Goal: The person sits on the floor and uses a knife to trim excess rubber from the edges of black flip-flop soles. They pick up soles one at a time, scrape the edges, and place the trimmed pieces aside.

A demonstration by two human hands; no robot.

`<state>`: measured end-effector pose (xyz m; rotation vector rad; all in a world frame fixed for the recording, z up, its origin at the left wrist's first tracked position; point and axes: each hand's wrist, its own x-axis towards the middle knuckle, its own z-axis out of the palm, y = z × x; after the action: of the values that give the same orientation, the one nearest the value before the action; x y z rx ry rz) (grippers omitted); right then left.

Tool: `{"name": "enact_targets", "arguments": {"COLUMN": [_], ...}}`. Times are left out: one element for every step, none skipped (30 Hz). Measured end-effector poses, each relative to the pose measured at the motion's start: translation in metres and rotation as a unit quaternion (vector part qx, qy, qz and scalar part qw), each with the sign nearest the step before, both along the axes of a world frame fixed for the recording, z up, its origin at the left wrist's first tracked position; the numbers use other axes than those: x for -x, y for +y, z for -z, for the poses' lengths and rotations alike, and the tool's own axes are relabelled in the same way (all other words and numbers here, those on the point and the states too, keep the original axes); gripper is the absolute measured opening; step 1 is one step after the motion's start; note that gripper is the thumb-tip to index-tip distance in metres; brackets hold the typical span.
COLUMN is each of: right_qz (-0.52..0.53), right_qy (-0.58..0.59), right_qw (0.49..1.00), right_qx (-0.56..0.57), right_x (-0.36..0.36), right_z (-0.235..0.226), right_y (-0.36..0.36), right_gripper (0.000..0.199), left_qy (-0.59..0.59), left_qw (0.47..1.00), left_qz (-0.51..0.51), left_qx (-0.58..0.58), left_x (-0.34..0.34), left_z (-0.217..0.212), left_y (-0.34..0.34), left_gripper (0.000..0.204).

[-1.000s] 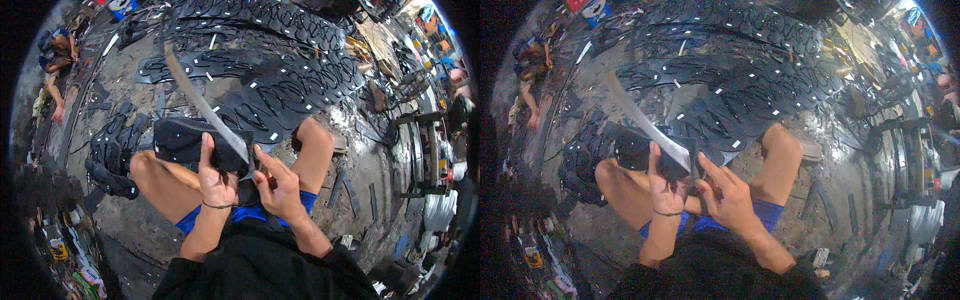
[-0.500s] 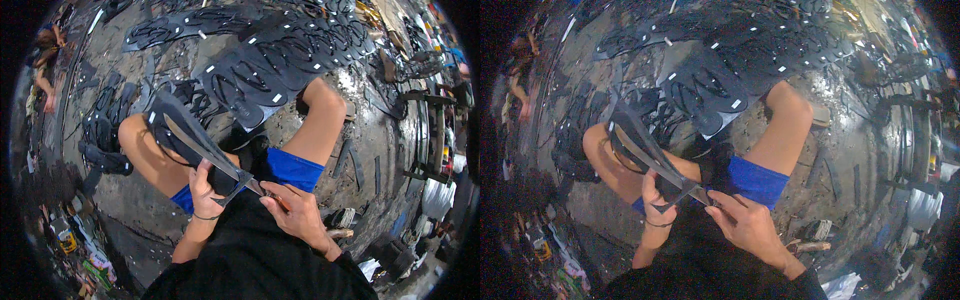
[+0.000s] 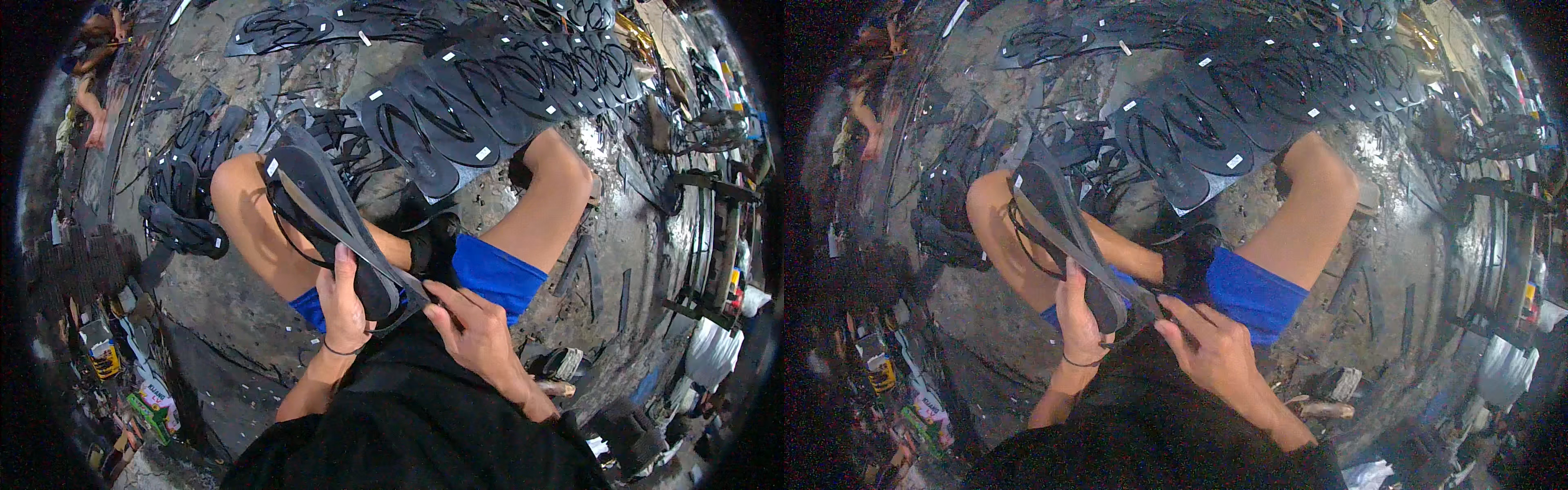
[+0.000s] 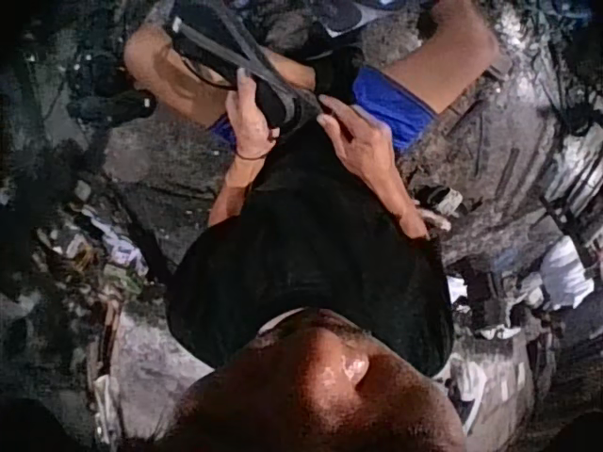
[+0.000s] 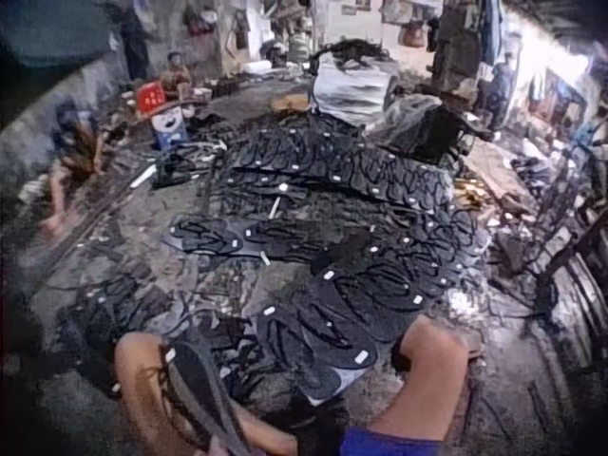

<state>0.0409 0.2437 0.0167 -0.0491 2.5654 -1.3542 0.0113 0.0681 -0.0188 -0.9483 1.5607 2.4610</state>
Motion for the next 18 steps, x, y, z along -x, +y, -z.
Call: {"name": "enact_targets", "arguments": {"right_qz": [0.003,-0.011,-0.008,-0.005,-0.002,0.008,0.009,0.01,0.012,0.018,0.012,0.006,0.0,0.016,-0.004,-0.024,-0.044,0.0], "right_qy": [0.014,0.01,0.019,0.027,0.036,0.085,0.093,0.102,0.11,0.131,0.131,0.133,0.134,0.139,0.118,0.096,0.073,0.03], "right_qw": [1.0,1.0,1.0,0.999,0.999,0.996,0.995,0.994,0.992,0.99,0.99,0.99,0.99,0.985,0.991,0.995,0.996,0.998], "right_qx": [0.004,0.012,0.018,0.024,0.029,0.031,0.038,0.045,0.052,0.054,0.052,0.051,0.051,0.097,0.058,0.018,-0.017,0.054], "right_x": [0.005,0.008,0.012,0.016,0.02,0.026,0.031,0.039,0.05,0.063,0.074,0.085,0.097,0.11,0.132,0.159,0.178,0.189], "right_z": [0.005,0.012,0.018,0.023,0.029,0.038,0.043,0.047,0.05,0.04,0.043,0.048,0.055,0.07,0.088,0.105,0.115,0.115], "right_y": [-0.004,-0.007,-0.011,-0.016,-0.021,-0.026,-0.03,-0.035,-0.04,-0.046,-0.05,-0.054,-0.059,-0.068,-0.071,-0.071,-0.074,-0.075], "right_gripper": [0.031,0.036,0.038,0.039,0.041,0.04,0.039,0.039,0.038,0.035,0.034,0.033,0.032,0.028,0.031,0.036,0.041,0.045], "left_qy": [-0.006,-0.013,-0.007,-0.002,0.004,0.002,0.0,-0.002,-0.01,-0.02,-0.03,-0.05,-0.042,-0.03,-0.019,0.038,0.023,0.051], "left_qw": [0.999,0.998,0.998,0.999,0.999,0.999,0.999,0.999,0.999,0.999,0.999,0.998,0.998,0.998,0.996,0.983,0.994,0.992], "left_qz": [0.029,0.057,0.049,0.042,0.035,0.034,0.034,0.034,0.025,0.016,0.007,0.003,0.027,0.054,0.085,0.16,0.101,0.114], "left_qx": [0.017,0.035,0.024,0.013,0.002,-0.002,-0.006,-0.01,-0.019,-0.031,-0.043,-0.04,-0.028,-0.019,-0.007,0.078,-0.018,-0.032], "left_x": [-0.002,-0.002,0.0,0.003,0.005,0.006,0.007,0.006,0.006,0.003,-0.001,-0.005,-0.01,-0.013,-0.02,-0.037,-0.054,-0.056], "left_z": [-0.001,-0.002,-0.006,-0.013,-0.019,-0.022,-0.024,-0.026,-0.024,-0.021,-0.018,-0.017,-0.017,-0.015,-0.016,-0.012,-0.009,-0.006], "left_y": [-0.005,-0.008,-0.007,-0.004,-0.001,0.0,0.0,0.001,0.001,0.001,-0.001,-0.003,-0.008,-0.013,-0.015,-0.012,-0.009,-0.017], "left_gripper": [0.042,0.043,0.044,0.044,0.045,0.045,0.045,0.044,0.044,0.044,0.044,0.042,0.041,0.04,0.04,0.038,0.037,0.033]}}
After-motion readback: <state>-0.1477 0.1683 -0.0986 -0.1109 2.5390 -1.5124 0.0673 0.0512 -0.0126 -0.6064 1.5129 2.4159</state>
